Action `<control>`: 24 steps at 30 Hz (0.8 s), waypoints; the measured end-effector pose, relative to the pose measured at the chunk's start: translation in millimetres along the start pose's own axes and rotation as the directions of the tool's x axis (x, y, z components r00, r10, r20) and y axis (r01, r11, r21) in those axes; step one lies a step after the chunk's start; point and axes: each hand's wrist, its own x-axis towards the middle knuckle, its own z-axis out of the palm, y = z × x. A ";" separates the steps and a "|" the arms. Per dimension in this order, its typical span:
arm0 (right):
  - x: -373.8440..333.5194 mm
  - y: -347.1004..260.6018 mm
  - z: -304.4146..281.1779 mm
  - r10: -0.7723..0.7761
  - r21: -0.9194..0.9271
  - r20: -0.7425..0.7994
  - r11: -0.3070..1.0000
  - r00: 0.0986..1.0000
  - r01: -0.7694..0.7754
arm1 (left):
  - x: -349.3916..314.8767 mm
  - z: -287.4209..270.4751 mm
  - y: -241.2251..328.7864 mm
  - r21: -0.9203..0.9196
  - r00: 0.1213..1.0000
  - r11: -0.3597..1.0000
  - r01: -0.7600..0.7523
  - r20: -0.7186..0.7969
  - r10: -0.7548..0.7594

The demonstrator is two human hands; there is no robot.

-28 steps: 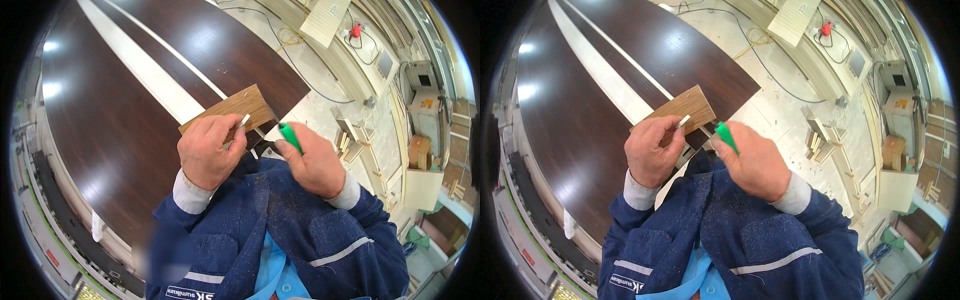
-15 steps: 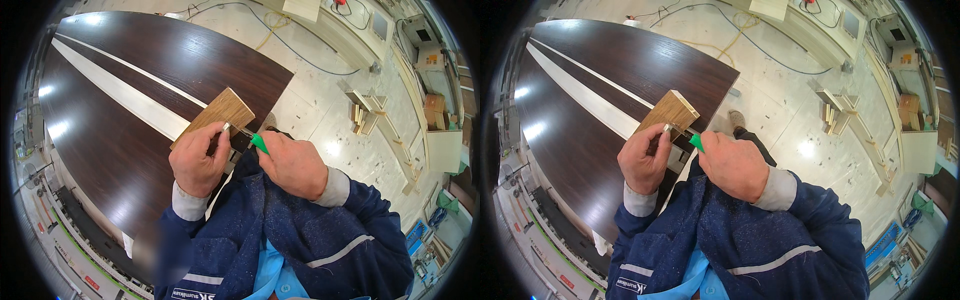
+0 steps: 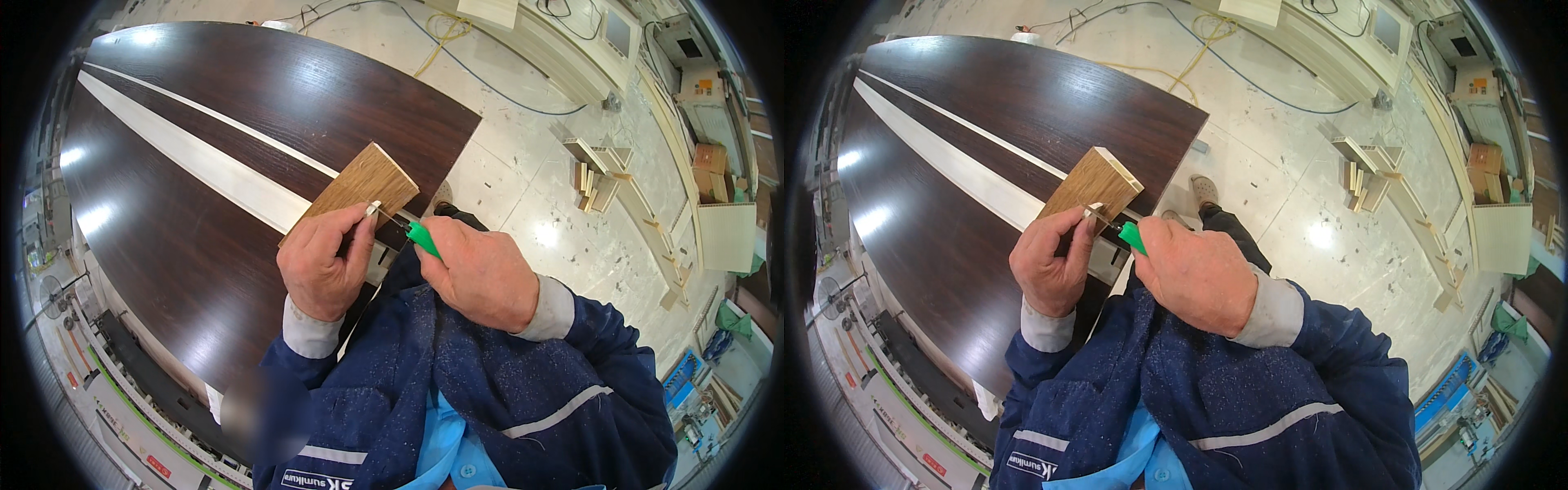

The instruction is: The person trims small white wooden pieces using a green utility knife on a dark brown table. They then move to the floor and continue trimming similar pieces, occasionally picking up and inspecting them.

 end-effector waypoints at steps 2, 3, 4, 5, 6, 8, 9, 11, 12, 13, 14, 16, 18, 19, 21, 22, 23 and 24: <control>0.9 -0.3 0.7 0.000 -0.015 -0.008 1.000 1.000 -0.001 | -0.3 0.5 -1.1 -0.004 1.000 1.000 -0.008 0.000 0.008; 1.2 -0.5 1.7 0.005 -0.017 -0.007 1.000 1.000 -0.005 | -0.3 1.1 -1.7 0.000 1.000 1.000 -0.026 -0.009 0.026; 1.2 -0.6 3.0 0.011 -0.018 -0.007 1.000 1.000 -0.011 | -0.2 1.9 -2.2 0.002 0.999 0.999 -0.042 -0.019 0.042; 1.1 -0.3 4.2 0.017 -0.020 -0.006 1.000 1.000 -0.017 | 0.2 2.9 -2.8 0.005 0.999 0.999 -0.046 -0.022 0.046; 0.5 0.0 5.8 0.024 -0.016 -0.002 1.000 1.000 -0.024 | -0.1 3.0 -3.1 0.003 0.998 0.998 -0.056 -0.022 0.056; -0.6 1.9 9.3 0.017 -0.001 -0.010 1.000 1.000 -0.017 | -0.7 2.8 -3.3 -0.002 0.998 0.998 -0.056 -0.014 0.056; 0.9 4.4 11.4 0.035 -0.010 0.014 0.999 0.999 -0.035 | -0.7 2.8 -3.8 0.007 0.997 0.998 -0.069 -0.016 0.069; 4.6 9.8 14.6 0.075 -0.016 0.050 0.997 0.996 -0.075 | 0.2 3.6 -4.9 0.001 0.995 0.995 -0.098 -0.021 0.098; 3.4 10.8 15.1 0.054 0.008 0.042 0.998 0.998 -0.054 | 0.6 3.7 -5.0 -0.007 0.996 0.996 -0.089 -0.017 0.089; 4.4 12.9 14.5 0.058 0.026 0.063 0.998 0.996 -0.060 | 0.3 4.5 -4.5 -0.011 0.998 0.998 -0.066 -0.022 0.066; 3.9 13.3 14.8 0.088 0.048 0.106 0.994 0.990 -0.094 | -1.3 3.9 -3.4 -0.019 0.999 0.999 -0.037 -0.020 0.036; 3.0 11.3 12.6 0.065 0.072 0.045 0.995 0.997 -0.068 | 0.1 3.6 -3.4 -0.010 0.999 0.999 -0.049 -0.020 0.049; 2.9 8.9 9.1 0.053 0.095 0.013 0.994 0.998 -0.054 | 1.0 4.1 -4.0 -0.011 0.999 0.999 -0.046 -0.016 0.046; 2.1 6.9 8.0 0.040 0.107 0.004 0.993 0.999 -0.040 | -0.3 3.0 -3.6 -0.012 0.999 0.999 -0.037 -0.011 0.037; 2.8 3.9 7.2 0.034 0.118 0.013 0.992 0.999 -0.035 | -0.9 2.0 -3.6 -0.016 0.999 0.999 -0.034 -0.005 0.034; 3.8 3.4 6.5 0.040 0.113 0.028 0.993 0.999 -0.043 | 0.1 2.6 -4.2 -0.020 0.999 0.999 -0.044 -0.008 0.043; 4.4 3.5 6.0 0.053 0.114 0.047 0.992 0.997 -0.058 | 0.8 3.0 -4.6 -0.027 0.999 0.999 -0.046 -0.006 0.046; 4.8 3.7 6.0 0.033 0.100 0.047 0.994 0.998 -0.038 | 0.9 2.7 -5.1 -0.022 0.998 0.998 -0.056 -0.007 0.056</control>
